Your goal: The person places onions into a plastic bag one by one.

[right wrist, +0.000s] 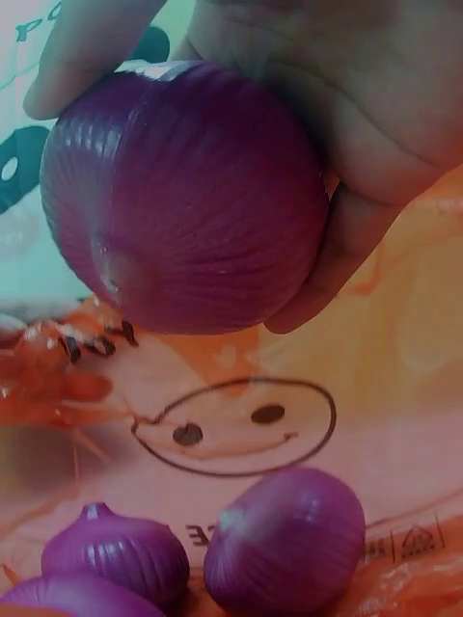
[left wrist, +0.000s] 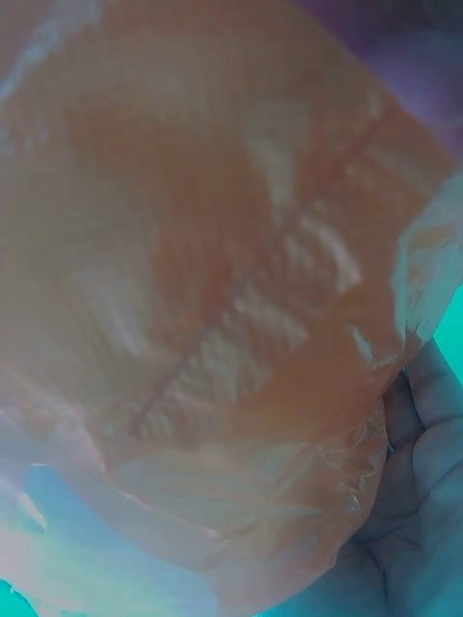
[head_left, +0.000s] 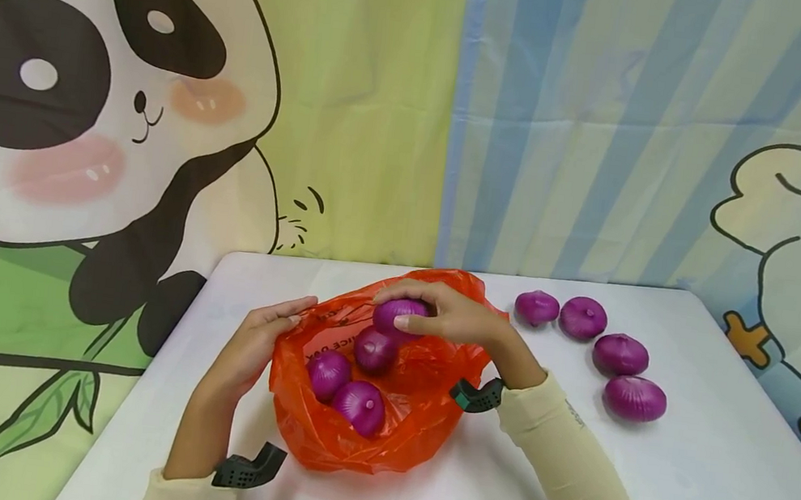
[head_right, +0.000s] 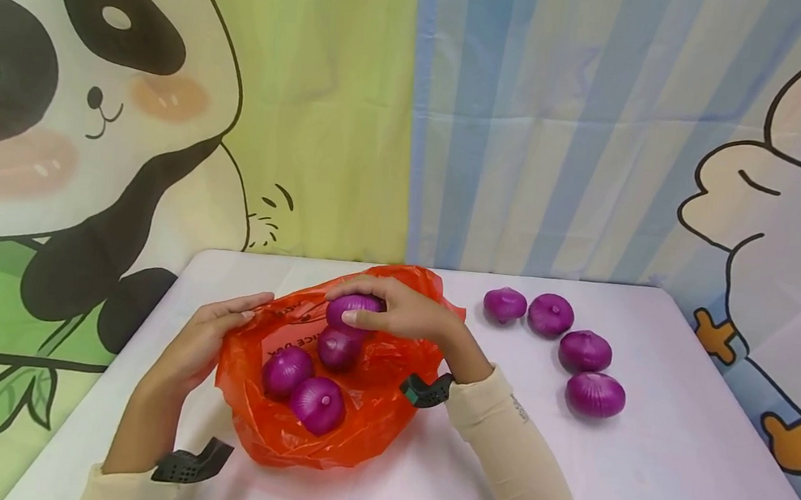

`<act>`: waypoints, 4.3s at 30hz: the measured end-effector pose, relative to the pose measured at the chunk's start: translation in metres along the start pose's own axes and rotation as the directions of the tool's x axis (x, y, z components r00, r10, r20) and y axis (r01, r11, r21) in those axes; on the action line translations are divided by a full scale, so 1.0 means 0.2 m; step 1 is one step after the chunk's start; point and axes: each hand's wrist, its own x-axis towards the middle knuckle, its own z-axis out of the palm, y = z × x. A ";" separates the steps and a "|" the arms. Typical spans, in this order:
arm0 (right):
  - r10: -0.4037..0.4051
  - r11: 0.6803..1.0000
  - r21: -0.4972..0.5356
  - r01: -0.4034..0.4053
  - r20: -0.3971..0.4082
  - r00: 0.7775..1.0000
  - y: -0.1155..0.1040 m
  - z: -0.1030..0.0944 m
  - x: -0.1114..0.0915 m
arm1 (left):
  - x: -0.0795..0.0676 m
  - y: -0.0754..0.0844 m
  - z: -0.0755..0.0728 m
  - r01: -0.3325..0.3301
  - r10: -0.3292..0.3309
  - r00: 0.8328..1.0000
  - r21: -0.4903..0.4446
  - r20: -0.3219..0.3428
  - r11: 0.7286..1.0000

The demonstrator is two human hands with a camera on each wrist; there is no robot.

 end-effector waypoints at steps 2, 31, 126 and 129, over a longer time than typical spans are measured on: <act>0.001 0.999 -0.036 -0.001 0.018 1.000 0.02 0.01 0.01 | 0.00 0.00 0.00 0.001 -0.001 1.000 0.001 0.001 1.000; 0.145 0.984 -0.123 -0.130 0.124 0.982 0.22 0.16 0.08 | 0.01 0.00 0.02 -0.005 0.005 1.000 0.033 0.010 0.999; 0.072 0.992 -0.086 -0.094 -0.232 0.970 0.12 -0.09 -0.86 | 0.01 -0.01 0.01 0.015 -0.015 1.000 0.011 -0.008 1.000; 0.085 0.991 -0.077 -0.107 -0.249 0.965 0.14 -0.08 -0.91 | 0.01 -0.01 0.01 0.016 -0.016 1.000 0.017 -0.011 1.000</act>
